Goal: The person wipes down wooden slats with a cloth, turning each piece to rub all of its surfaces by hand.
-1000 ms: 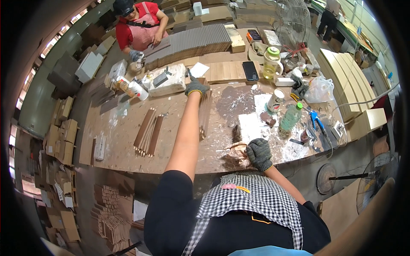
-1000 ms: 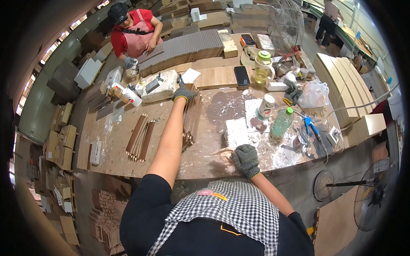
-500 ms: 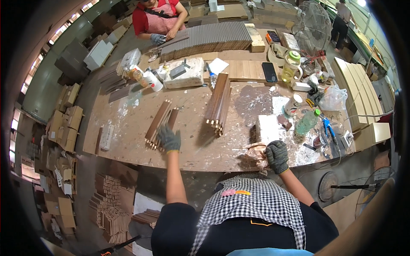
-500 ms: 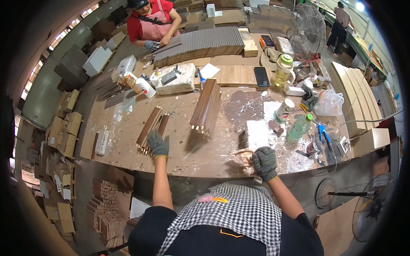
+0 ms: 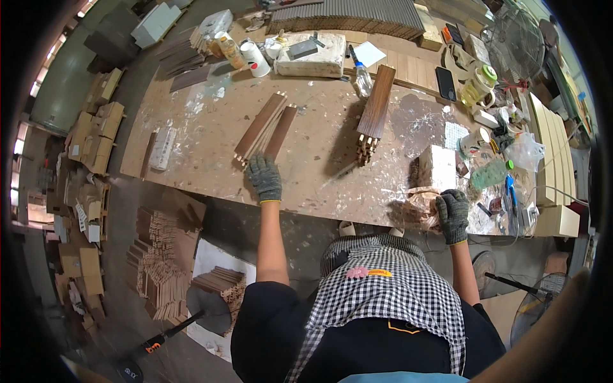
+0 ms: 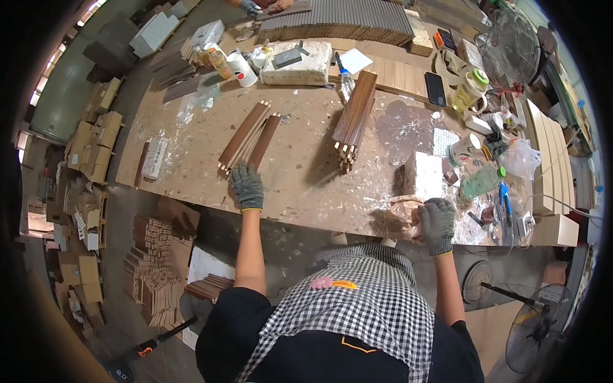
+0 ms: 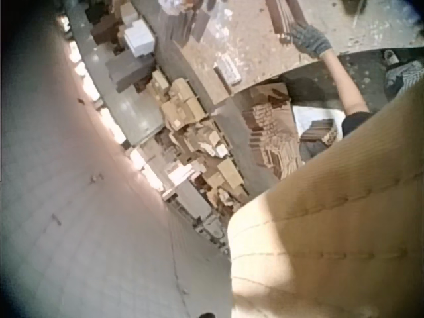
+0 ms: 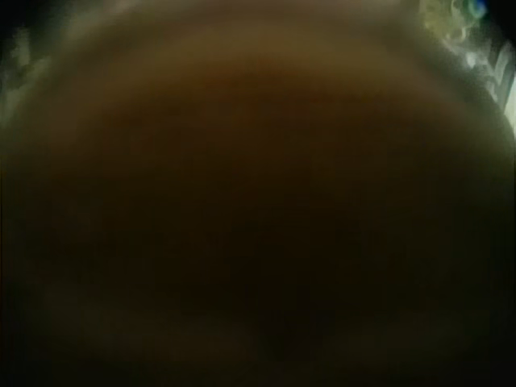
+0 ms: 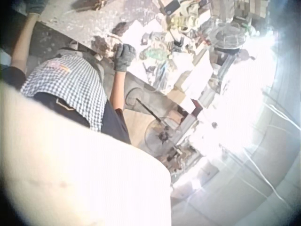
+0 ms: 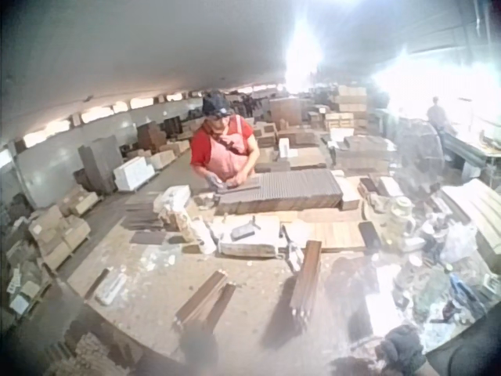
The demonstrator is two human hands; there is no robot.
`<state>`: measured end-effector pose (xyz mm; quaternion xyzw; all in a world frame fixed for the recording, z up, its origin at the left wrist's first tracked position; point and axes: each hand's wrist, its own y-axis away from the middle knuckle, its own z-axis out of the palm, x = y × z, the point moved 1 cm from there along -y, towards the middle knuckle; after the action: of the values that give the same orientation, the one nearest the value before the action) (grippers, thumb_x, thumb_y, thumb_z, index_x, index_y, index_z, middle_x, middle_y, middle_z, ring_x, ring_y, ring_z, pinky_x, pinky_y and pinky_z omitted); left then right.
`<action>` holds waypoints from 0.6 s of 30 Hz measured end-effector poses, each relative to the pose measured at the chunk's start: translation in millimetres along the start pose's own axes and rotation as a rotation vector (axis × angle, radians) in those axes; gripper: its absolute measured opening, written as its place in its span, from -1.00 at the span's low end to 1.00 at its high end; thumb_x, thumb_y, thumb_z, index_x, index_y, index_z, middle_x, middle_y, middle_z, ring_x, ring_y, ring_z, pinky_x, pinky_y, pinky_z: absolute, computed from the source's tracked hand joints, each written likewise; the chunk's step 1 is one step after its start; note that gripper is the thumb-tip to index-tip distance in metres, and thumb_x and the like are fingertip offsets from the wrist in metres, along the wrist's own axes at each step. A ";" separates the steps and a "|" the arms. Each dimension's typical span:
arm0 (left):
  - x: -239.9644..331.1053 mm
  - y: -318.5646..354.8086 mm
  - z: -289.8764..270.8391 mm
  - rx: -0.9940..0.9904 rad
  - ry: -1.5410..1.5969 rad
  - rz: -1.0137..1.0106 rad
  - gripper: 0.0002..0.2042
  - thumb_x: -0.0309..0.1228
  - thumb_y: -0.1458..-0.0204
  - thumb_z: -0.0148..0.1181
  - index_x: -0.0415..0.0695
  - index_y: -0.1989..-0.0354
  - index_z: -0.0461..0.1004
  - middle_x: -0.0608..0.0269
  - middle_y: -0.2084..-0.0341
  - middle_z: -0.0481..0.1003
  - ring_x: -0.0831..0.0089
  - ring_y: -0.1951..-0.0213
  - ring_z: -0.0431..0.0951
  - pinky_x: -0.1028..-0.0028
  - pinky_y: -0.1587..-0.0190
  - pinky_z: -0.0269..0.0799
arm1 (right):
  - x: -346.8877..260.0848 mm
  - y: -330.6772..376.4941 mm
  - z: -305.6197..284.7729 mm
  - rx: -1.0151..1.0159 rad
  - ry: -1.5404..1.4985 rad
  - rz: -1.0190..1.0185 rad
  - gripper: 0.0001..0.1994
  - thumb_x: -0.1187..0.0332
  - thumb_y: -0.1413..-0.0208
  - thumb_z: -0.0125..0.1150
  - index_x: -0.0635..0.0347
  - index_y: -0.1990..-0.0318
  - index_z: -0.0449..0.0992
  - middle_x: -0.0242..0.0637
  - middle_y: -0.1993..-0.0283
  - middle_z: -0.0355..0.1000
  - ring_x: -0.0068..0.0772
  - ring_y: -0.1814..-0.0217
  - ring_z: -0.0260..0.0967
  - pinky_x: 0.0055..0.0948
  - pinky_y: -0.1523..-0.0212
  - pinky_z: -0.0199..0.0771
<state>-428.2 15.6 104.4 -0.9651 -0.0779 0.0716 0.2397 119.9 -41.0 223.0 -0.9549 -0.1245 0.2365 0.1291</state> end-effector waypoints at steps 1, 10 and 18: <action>-4.2 4.7 8.0 -0.083 -0.016 -0.043 -0.53 -0.28 -0.01 0.29 -0.15 -0.13 0.48 -0.02 -0.13 0.44 0.02 -0.23 0.36 0.06 -0.35 0.18 | -2.3 1.0 -3.9 -0.057 0.032 0.036 -0.73 0.21 -0.19 0.19 0.24 0.13 0.56 -0.02 0.15 0.50 0.10 0.05 0.41 0.01 -0.03 0.35; 37.6 -19.1 16.8 -0.414 -0.268 -0.113 -0.70 -0.27 -0.17 0.08 -0.10 -0.01 0.53 0.06 0.07 0.55 0.18 -0.04 0.52 0.24 -0.15 0.37 | -17.5 42.5 10.0 -0.048 0.261 0.226 -0.47 0.06 -0.07 0.37 -0.01 -0.19 0.50 -0.01 -0.26 0.38 0.17 -0.35 0.24 0.10 -0.40 0.11; 43.7 -60.1 -15.2 -0.698 -0.063 -0.391 -0.43 -0.11 0.14 0.24 -0.29 0.00 0.58 -0.25 0.10 0.60 -0.08 -0.03 0.60 0.07 -0.06 0.53 | 1.1 22.7 -28.3 0.027 0.030 0.186 -0.66 0.31 0.06 0.36 -0.03 0.05 0.58 -0.20 0.10 0.50 0.01 0.05 0.41 -0.07 0.00 0.41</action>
<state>-389.7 69.2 141.8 -0.9529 -0.2868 0.0233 -0.0961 138.5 -67.3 239.8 -0.9640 -0.0302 0.2349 0.1210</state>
